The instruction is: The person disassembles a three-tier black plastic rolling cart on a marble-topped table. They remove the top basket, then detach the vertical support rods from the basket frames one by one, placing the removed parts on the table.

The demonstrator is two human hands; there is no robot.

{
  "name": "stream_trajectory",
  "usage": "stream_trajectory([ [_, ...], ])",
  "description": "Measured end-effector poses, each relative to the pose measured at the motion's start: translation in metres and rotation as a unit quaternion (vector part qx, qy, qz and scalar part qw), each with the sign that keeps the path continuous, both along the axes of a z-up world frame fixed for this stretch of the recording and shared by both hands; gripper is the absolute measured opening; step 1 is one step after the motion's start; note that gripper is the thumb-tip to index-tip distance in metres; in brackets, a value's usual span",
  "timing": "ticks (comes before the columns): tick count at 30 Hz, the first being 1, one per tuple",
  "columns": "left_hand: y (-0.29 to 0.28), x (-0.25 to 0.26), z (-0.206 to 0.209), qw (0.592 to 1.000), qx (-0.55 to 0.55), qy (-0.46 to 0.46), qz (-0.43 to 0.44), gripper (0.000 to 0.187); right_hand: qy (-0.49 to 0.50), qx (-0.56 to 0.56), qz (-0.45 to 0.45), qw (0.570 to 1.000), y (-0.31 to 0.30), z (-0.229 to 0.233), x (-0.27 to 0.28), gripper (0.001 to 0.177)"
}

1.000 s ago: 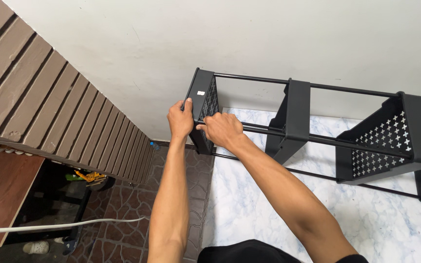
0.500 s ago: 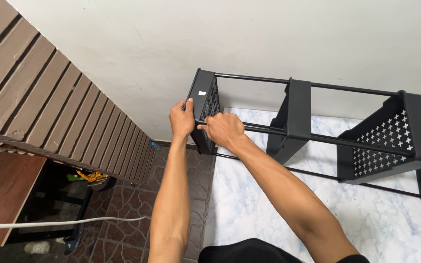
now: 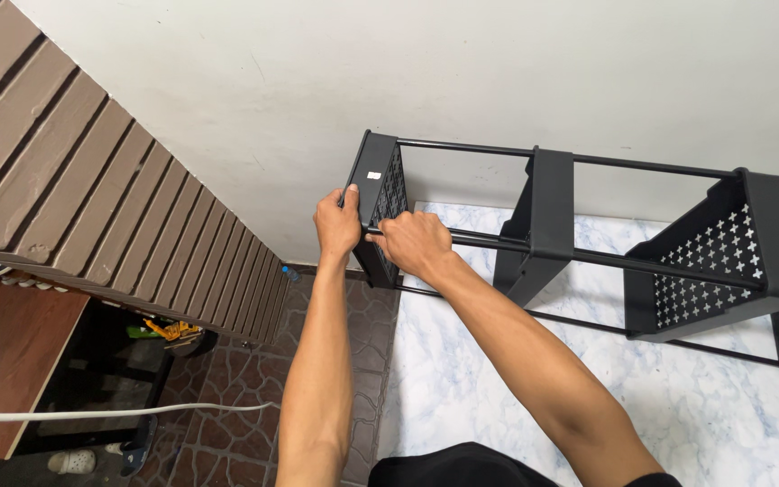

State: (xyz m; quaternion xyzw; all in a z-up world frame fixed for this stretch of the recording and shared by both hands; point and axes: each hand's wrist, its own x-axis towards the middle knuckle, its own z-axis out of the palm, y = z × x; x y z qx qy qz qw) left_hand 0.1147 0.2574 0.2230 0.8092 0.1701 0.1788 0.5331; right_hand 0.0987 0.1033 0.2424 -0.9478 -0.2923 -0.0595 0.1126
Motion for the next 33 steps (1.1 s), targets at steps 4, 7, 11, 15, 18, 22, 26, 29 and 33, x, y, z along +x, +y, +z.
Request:
stream_trajectory([
  [4,0.0,-0.001,0.001,1.0,0.003,-0.003,-0.004,0.039,-0.02,0.014,0.006,1.0,0.0,0.0,-0.003,0.04],
  [7,-0.003,-0.001,0.0,1.0,0.009,-0.007,-0.001,0.039,-0.024,0.006,0.007,1.0,-0.001,0.001,-0.004,0.037],
  [11,-0.003,-0.001,-0.002,1.0,0.011,-0.006,0.003,0.039,-0.014,-0.002,0.009,1.0,-0.001,0.001,-0.004,0.038],
  [15,-0.005,-0.001,-0.004,1.0,0.013,-0.01,0.001,0.039,-0.011,-0.002,0.017,1.0,-0.002,0.004,-0.005,0.037],
  [18,-0.007,0.0,-0.005,0.999,0.036,-0.014,0.007,0.04,0.003,-0.018,0.025,1.0,-0.004,0.007,-0.005,0.034],
  [22,-0.006,0.0,-0.009,0.999,0.034,-0.013,0.006,0.04,-0.012,-0.001,0.021,1.0,-0.006,0.008,-0.008,0.035],
  [26,-0.004,-0.002,-0.015,0.999,0.027,-0.029,0.01,0.04,-0.089,0.048,0.028,0.994,-0.014,0.006,-0.016,0.036],
  [29,-0.004,-0.002,-0.019,0.998,0.021,-0.056,0.027,0.04,-0.158,0.093,0.022,0.983,-0.026,0.005,-0.021,0.033],
  [33,-0.004,-0.004,-0.025,0.998,-0.038,-0.023,0.039,0.043,-0.253,0.114,0.017,0.96,-0.057,0.003,-0.031,0.034],
])
